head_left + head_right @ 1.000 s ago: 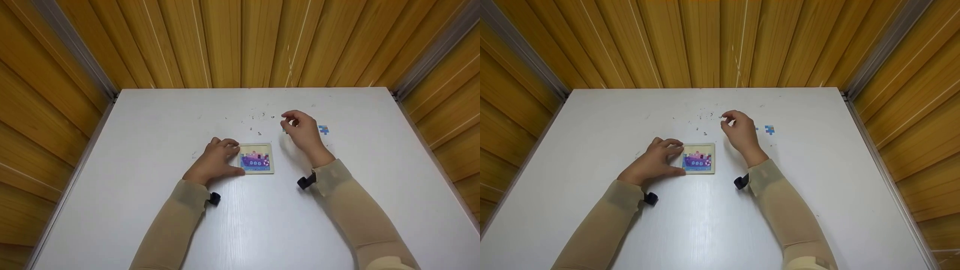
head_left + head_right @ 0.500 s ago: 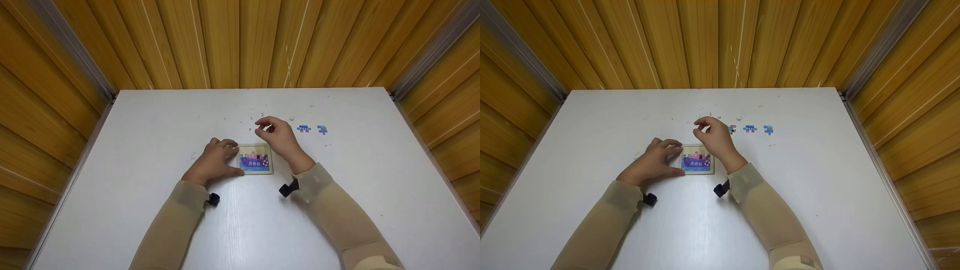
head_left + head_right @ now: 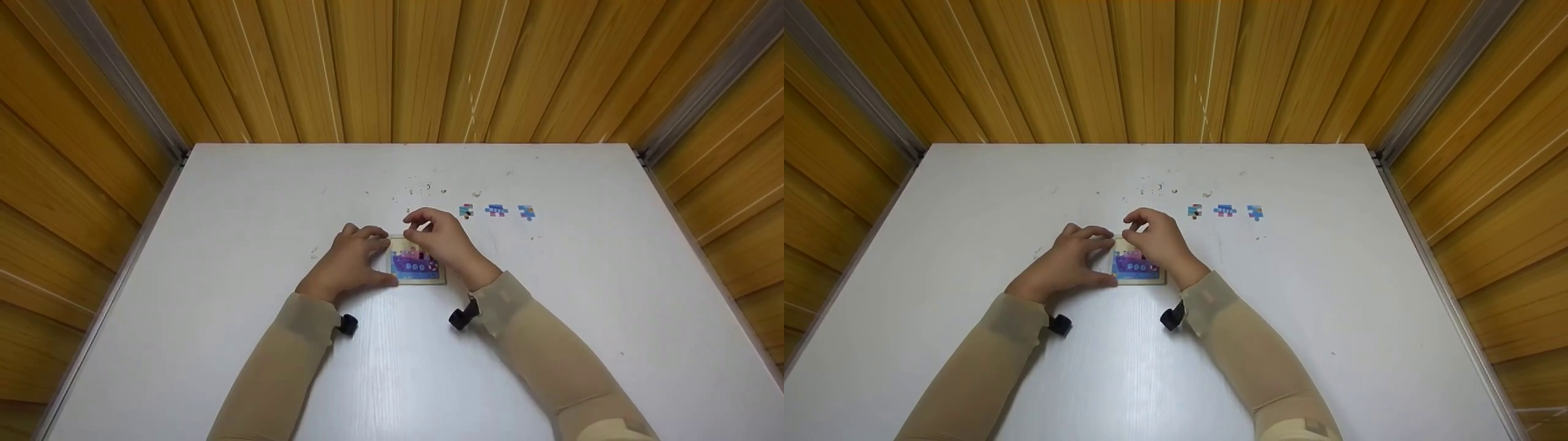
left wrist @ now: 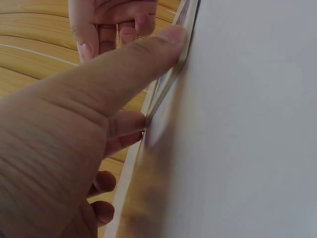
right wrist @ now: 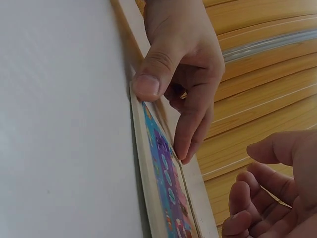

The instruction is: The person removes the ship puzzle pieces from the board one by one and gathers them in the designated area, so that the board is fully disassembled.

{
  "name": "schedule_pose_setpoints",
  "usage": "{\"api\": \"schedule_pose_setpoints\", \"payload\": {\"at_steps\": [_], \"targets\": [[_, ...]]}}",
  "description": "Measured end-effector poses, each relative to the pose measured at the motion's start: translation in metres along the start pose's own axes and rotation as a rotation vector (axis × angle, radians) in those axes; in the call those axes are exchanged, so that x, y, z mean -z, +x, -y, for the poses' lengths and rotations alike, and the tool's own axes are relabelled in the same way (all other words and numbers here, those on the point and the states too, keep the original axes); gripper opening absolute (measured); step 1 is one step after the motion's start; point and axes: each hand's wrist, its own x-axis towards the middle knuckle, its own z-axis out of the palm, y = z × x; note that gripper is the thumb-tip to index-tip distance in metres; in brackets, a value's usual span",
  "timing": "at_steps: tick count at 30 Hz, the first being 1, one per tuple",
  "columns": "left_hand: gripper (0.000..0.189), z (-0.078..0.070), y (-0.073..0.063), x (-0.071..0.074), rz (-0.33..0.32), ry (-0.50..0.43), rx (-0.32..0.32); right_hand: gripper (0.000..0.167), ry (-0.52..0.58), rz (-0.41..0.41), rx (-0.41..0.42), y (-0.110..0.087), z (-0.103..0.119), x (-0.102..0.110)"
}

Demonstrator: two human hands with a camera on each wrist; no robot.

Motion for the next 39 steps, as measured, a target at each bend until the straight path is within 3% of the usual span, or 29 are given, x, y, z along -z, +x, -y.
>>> {"api": "schedule_pose_setpoints", "payload": {"at_steps": [8, 18, 24, 39], "targets": [[0.086, 0.001, 0.0, 0.0, -0.007, -0.027, 0.008, 0.034, -0.066, 0.132, -0.031, 0.0, -0.008, -0.004], [0.087, 0.003, -0.001, 0.0, 0.002, -0.045, 0.012, 0.043, -0.22, 0.196, 0.009, -0.001, -0.013, -0.01], [0.087, 0.003, -0.002, 0.001, -0.003, -0.04, -0.004, 0.038, -0.302, 0.204, 0.073, -0.002, -0.013, -0.012], [0.086, 0.003, -0.001, 0.002, -0.005, -0.031, -0.033, 0.029, -0.272, 0.198, 0.108, -0.005, -0.013, -0.014]]}}
